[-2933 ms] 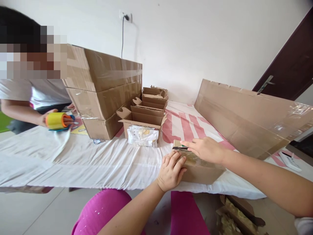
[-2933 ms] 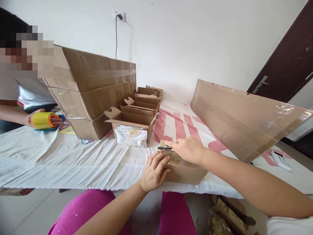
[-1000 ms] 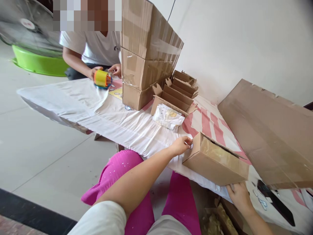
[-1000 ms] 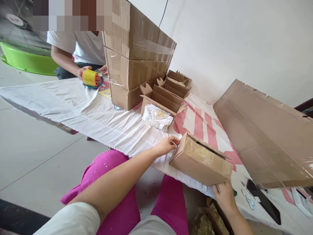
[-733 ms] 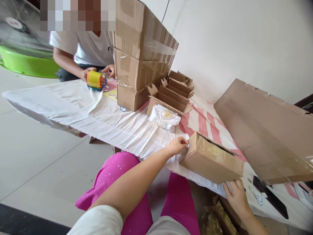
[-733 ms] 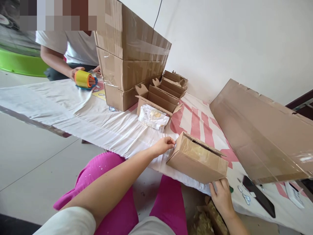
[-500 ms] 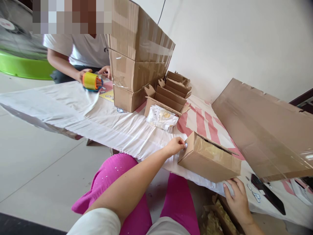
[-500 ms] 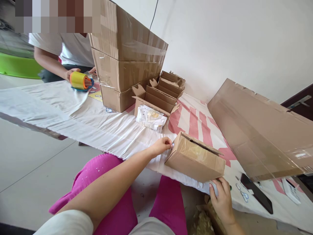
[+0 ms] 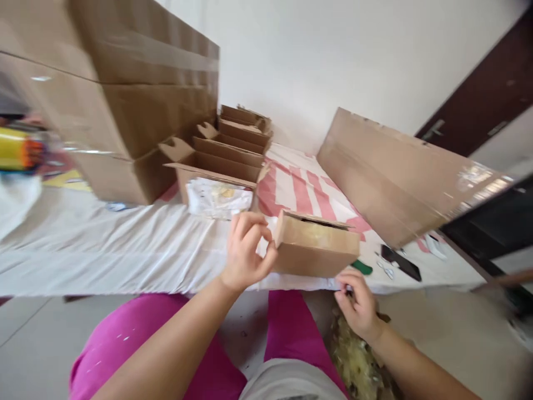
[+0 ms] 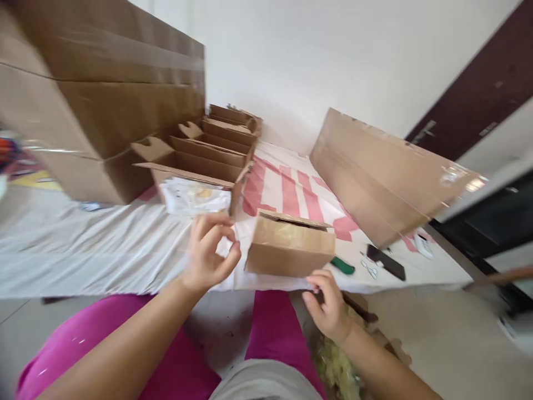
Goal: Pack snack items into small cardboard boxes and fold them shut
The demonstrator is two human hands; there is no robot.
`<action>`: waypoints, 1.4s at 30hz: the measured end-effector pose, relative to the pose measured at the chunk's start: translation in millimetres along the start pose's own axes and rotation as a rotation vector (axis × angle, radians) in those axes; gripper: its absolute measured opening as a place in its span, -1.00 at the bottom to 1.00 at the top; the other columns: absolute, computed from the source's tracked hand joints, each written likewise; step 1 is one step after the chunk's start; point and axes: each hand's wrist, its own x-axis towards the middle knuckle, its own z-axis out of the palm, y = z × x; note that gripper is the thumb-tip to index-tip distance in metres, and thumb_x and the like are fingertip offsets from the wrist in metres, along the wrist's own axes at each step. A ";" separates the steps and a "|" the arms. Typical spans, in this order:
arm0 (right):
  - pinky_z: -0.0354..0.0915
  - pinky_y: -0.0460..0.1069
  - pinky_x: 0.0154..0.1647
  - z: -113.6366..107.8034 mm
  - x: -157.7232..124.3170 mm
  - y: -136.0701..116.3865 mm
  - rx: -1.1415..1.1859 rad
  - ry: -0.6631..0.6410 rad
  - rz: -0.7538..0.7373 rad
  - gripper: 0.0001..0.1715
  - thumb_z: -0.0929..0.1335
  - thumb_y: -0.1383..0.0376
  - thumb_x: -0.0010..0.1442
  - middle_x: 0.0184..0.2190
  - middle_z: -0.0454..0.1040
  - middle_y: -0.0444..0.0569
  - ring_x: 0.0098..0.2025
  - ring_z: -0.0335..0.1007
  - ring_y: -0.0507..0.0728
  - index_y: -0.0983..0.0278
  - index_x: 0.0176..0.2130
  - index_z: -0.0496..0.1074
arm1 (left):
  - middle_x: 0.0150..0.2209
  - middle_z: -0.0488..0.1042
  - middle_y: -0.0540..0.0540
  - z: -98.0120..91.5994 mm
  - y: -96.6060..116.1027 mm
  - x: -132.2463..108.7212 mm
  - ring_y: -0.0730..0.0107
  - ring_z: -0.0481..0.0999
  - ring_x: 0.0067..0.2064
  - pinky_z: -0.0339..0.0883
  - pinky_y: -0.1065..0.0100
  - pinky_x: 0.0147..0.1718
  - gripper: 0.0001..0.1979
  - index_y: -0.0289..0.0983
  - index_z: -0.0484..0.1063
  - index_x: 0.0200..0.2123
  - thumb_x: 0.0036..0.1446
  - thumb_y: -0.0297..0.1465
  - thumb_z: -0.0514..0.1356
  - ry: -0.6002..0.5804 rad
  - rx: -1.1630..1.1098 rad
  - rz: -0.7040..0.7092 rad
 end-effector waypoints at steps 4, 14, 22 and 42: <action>0.39 0.04 -0.32 14.3 14.4 -30.0 0.274 -0.072 0.025 -0.47 0.34 0.04 0.23 -0.12 0.29 0.05 -0.26 0.33 0.12 0.18 0.10 0.20 | -0.22 0.39 -0.15 19.8 34.0 -29.1 0.17 0.39 -0.09 0.31 0.14 -0.11 -0.88 -0.24 0.31 -0.38 -0.03 -0.54 0.16 -0.239 -0.019 0.353; 0.31 -0.02 -0.29 -7.3 6.3 -3.2 0.332 -0.016 0.258 -0.86 0.22 0.21 0.36 -0.33 0.34 -0.09 -0.33 0.31 0.05 0.20 -0.22 0.27 | -0.21 0.45 -0.19 46.4 35.7 -49.0 0.14 0.40 -0.05 0.31 0.20 -0.14 -0.90 -0.29 0.34 -0.35 0.07 -0.58 0.11 -0.418 -0.029 0.393; 0.34 0.02 -0.18 3.9 10.9 -21.7 0.305 -0.154 0.032 -0.89 0.28 0.23 0.32 -0.25 0.42 -0.02 -0.21 0.38 0.10 0.19 -0.22 0.38 | -0.25 0.45 -0.16 53.2 41.4 -57.9 0.18 0.39 -0.08 0.32 0.20 -0.12 -0.90 -0.29 0.35 -0.34 0.08 -0.58 0.13 -0.475 -0.105 0.403; 0.35 -0.06 -0.41 -136.8 -37.5 215.5 -0.530 -0.095 1.255 -0.70 0.37 0.13 0.24 -0.41 0.45 -0.13 -0.45 0.36 -0.01 0.35 -0.29 0.43 | -0.24 0.48 -0.19 46.3 31.4 -51.1 0.15 0.43 -0.08 0.32 0.21 -0.18 -0.88 -0.29 0.35 -0.34 0.10 -0.61 0.12 -0.441 0.004 0.454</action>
